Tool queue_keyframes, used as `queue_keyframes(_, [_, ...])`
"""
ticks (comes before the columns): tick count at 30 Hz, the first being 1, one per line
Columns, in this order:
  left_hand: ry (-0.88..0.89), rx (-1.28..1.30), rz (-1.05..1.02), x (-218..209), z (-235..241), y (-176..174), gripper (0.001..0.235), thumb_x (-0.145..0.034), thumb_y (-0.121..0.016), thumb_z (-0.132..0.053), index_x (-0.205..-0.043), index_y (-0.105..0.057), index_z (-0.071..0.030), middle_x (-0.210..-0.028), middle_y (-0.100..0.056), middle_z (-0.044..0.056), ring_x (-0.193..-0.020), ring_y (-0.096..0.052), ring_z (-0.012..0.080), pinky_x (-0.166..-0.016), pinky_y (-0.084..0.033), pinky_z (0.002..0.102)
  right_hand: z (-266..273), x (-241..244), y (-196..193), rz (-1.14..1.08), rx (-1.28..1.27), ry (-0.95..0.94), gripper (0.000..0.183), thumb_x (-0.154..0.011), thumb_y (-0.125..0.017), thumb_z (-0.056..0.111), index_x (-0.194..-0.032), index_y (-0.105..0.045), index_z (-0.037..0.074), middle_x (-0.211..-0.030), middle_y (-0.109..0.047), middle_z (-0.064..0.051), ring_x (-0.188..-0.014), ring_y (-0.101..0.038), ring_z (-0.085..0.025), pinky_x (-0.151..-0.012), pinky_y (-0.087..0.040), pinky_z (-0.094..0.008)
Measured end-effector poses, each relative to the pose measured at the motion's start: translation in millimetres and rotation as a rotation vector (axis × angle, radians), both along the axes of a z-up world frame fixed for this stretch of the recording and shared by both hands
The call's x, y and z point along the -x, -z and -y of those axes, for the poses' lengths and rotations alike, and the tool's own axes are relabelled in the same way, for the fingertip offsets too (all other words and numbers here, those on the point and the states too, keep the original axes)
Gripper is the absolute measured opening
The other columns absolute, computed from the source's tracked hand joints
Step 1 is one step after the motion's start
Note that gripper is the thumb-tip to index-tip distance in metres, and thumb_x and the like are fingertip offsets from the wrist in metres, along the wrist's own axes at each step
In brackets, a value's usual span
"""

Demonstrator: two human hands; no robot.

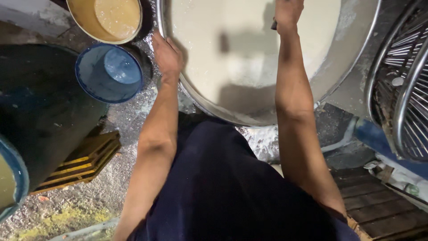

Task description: The person repeatedly scoops a yellowish liquid from a large blue barrel using a metal ladle and pours it into a large stainless steel mixing bowl. They then stir the contents of the bowl with the ladle to mix the liquids together.

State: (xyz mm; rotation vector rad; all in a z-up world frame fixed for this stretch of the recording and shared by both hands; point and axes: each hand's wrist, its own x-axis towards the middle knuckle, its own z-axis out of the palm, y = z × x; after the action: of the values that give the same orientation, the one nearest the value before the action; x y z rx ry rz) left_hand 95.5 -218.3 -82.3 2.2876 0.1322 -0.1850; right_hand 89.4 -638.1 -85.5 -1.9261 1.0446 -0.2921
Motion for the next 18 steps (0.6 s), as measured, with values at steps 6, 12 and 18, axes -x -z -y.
queue_keyframes(6, [-0.002, -0.006, 0.051, 2, -3, 6, 0.045, -0.106, -0.050, -0.012, -0.146, -0.036, 0.002, -0.133, -0.055, 0.032, -0.116, -0.059, 0.0501, -0.101, -0.049, 0.054, 6, 1, 19, 0.009, -0.189, -0.101, 0.022, -0.096, -0.069, 0.020, -0.083, -0.058, 0.006, -0.066, -0.059, -0.002, -0.049, -0.056, -0.012, -0.043, -0.046, -0.031])
queue_keyframes(12, [0.001, -0.031, 0.068, 2, -3, 3, 0.046, -0.105, -0.050, -0.012, -0.146, -0.036, 0.003, -0.132, -0.056, 0.032, -0.117, -0.058, 0.0513, -0.100, -0.048, 0.054, -13, 7, 18, -0.065, -0.062, -0.132, 0.013, -0.084, -0.071, 0.010, -0.090, -0.061, 0.004, -0.071, -0.068, -0.003, -0.053, -0.066, -0.013, -0.046, -0.054, -0.031])
queue_keyframes(18, [0.011, -0.050, 0.130, 0, -5, 7, 0.045, -0.103, -0.052, -0.010, -0.143, -0.037, 0.005, -0.134, -0.055, 0.034, -0.120, -0.054, 0.0541, -0.100, -0.044, 0.057, -37, 26, 23, -0.298, -0.141, -0.068, 0.023, -0.083, -0.063, 0.009, -0.099, -0.060, -0.008, -0.081, -0.071, -0.018, -0.061, -0.071, -0.025, -0.048, -0.055, -0.038])
